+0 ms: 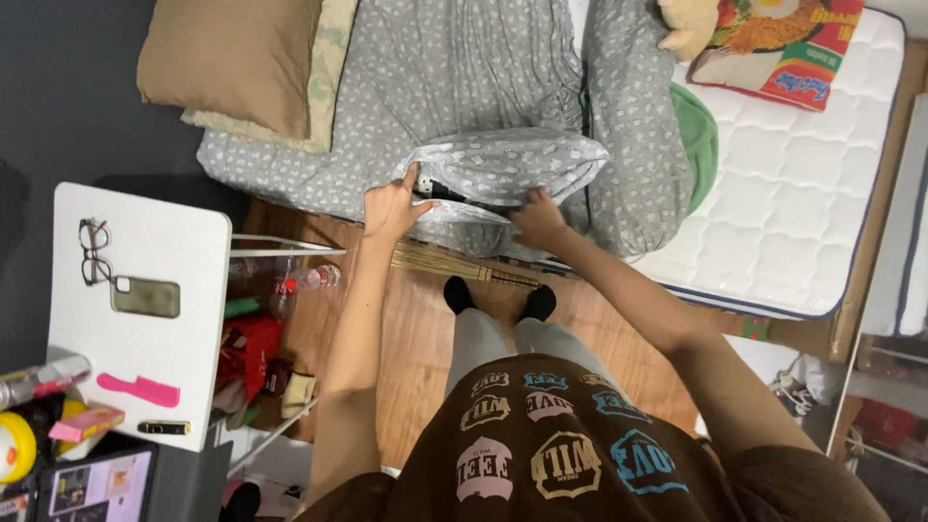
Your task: The person is making a bed by putting on pillow and bolster covers and spreading a blanket.
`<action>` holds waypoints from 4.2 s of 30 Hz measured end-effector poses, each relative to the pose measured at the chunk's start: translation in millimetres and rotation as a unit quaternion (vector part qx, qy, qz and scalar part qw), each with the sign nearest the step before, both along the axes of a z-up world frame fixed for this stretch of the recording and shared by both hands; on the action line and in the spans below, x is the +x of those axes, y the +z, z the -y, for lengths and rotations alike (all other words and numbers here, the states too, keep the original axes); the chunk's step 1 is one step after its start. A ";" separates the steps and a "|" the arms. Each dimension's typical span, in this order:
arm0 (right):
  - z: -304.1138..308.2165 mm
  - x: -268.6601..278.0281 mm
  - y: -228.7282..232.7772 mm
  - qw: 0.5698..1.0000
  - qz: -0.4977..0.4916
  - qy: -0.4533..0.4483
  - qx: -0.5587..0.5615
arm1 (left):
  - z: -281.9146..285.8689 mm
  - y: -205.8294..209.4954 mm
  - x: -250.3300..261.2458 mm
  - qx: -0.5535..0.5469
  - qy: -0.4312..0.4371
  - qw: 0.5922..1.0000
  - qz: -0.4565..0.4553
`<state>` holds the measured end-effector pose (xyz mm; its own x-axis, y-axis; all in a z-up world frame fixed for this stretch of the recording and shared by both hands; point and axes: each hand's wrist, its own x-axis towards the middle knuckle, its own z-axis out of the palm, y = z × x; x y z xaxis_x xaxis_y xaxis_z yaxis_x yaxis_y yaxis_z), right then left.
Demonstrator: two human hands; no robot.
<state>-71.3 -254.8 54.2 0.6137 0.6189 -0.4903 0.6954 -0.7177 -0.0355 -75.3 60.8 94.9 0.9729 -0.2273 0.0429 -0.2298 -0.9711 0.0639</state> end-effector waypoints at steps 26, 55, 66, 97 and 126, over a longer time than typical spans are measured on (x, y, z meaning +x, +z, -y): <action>201.7 84.5 97.4 0.921 0.310 0.039 0.234 | -40.2 69.1 9.2 0.064 -0.004 0.989 0.134; 3.3 314.4 98.1 0.839 0.448 -0.101 0.293 | -182.6 141.6 131.5 -0.091 -0.124 0.948 0.278; 90.7 252.4 -78.8 0.874 0.259 -0.313 0.266 | 4.3 -74.7 24.0 -0.311 -0.199 0.889 -0.273; 118.0 51.6 -349.8 0.734 0.118 -0.607 0.282 | -41.5 -342.9 70.0 -0.328 0.211 0.912 -0.123; -31.4 171.3 -208.4 0.508 0.079 -0.684 0.517 | -184.9 -513.0 38.9 -0.370 0.355 0.855 -0.081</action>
<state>100.1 -223.4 -154.2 0.7972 -0.5645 -0.2141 -0.3762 -0.1871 -0.9074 -36.4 245.7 -418.1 0.8612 0.4537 -0.2290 0.4708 -0.5422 0.6959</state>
